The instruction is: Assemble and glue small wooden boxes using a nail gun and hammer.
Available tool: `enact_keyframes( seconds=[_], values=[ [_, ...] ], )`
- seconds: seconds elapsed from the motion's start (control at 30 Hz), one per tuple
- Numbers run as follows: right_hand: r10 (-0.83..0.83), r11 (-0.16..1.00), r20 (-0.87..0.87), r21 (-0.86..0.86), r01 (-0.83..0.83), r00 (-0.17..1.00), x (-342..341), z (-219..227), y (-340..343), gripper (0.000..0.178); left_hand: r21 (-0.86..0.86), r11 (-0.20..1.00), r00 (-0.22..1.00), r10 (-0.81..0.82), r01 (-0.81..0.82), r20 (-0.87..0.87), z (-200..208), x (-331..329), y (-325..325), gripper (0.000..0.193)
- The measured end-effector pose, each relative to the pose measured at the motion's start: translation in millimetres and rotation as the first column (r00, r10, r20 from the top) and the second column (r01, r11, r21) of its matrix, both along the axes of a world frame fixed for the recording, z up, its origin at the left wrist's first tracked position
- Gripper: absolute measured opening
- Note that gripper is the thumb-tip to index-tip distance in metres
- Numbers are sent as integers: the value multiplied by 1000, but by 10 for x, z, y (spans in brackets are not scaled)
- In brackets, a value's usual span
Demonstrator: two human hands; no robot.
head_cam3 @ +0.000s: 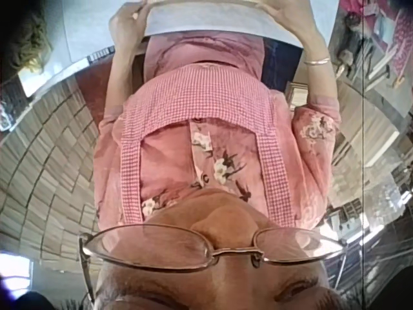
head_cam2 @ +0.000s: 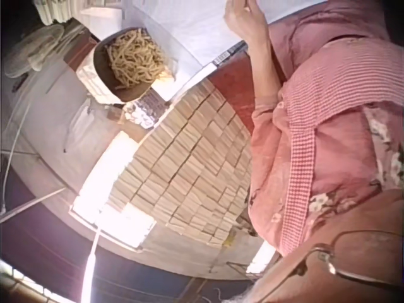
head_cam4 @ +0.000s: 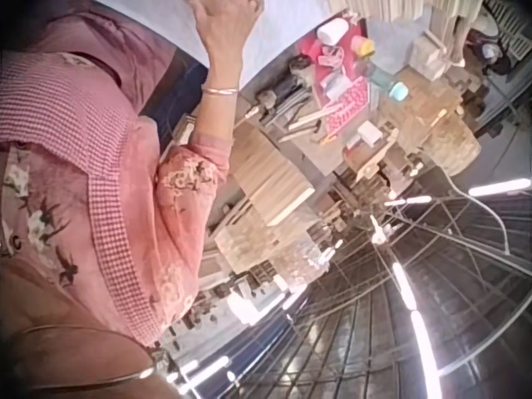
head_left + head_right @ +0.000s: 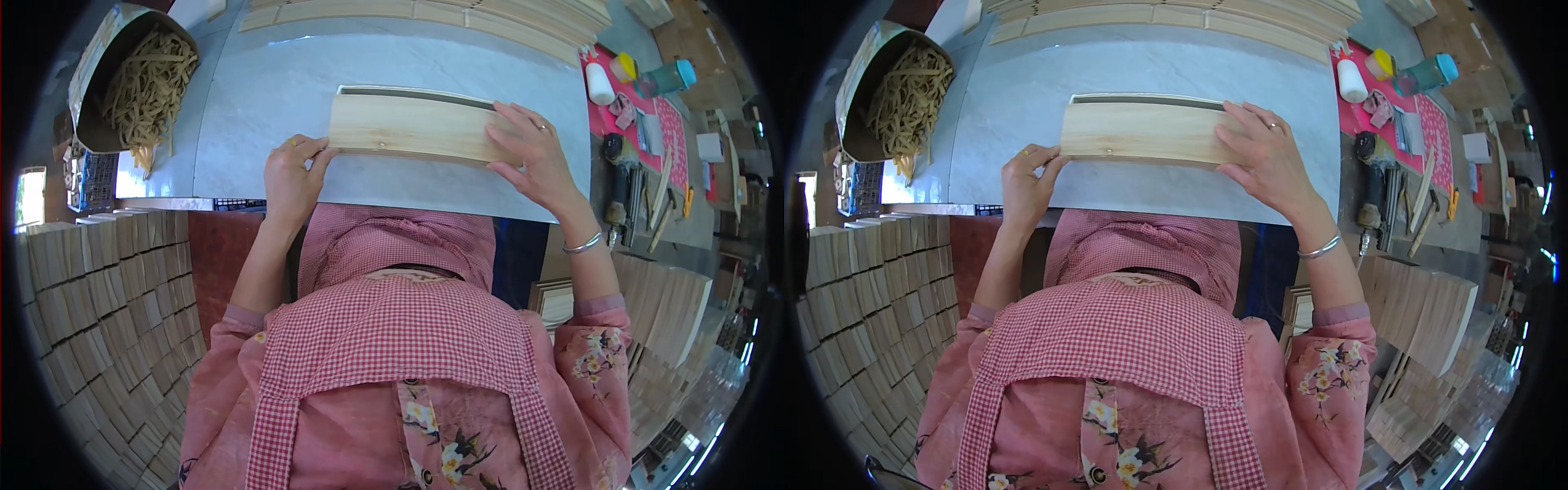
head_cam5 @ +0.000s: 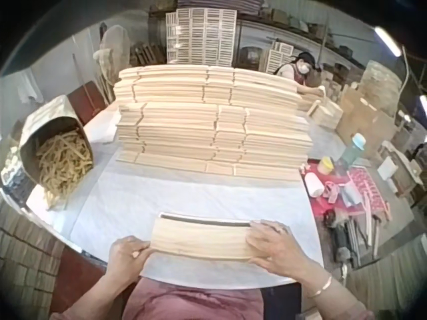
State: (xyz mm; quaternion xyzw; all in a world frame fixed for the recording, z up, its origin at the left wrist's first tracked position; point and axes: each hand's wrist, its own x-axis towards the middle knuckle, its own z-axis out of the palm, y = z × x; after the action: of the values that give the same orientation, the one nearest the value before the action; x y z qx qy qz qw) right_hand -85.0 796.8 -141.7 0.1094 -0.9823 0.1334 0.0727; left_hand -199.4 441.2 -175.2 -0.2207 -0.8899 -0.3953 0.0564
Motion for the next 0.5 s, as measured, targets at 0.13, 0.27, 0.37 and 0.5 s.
enact_keyframes(
  seconds=[0.13,0.27,0.37,0.5],
  values=[
    [-29,999,-69,26,31,997,92,1,-76,55,-1,1000,999,-16,16,-31,-15,-10,7,18],
    [-277,934,-190,-284,218,942,270,-100,-60,37,-11,1000,999,-3,2,-37,6,20,4,17],
    [-352,886,-55,-341,314,934,469,-165,-17,29,-5,1000,1000,-5,5,-27,1,34,-3,17],
    [-402,848,25,-365,383,915,568,-278,16,18,-21,1000,999,-19,19,-30,45,31,-22,16]
  ],
)
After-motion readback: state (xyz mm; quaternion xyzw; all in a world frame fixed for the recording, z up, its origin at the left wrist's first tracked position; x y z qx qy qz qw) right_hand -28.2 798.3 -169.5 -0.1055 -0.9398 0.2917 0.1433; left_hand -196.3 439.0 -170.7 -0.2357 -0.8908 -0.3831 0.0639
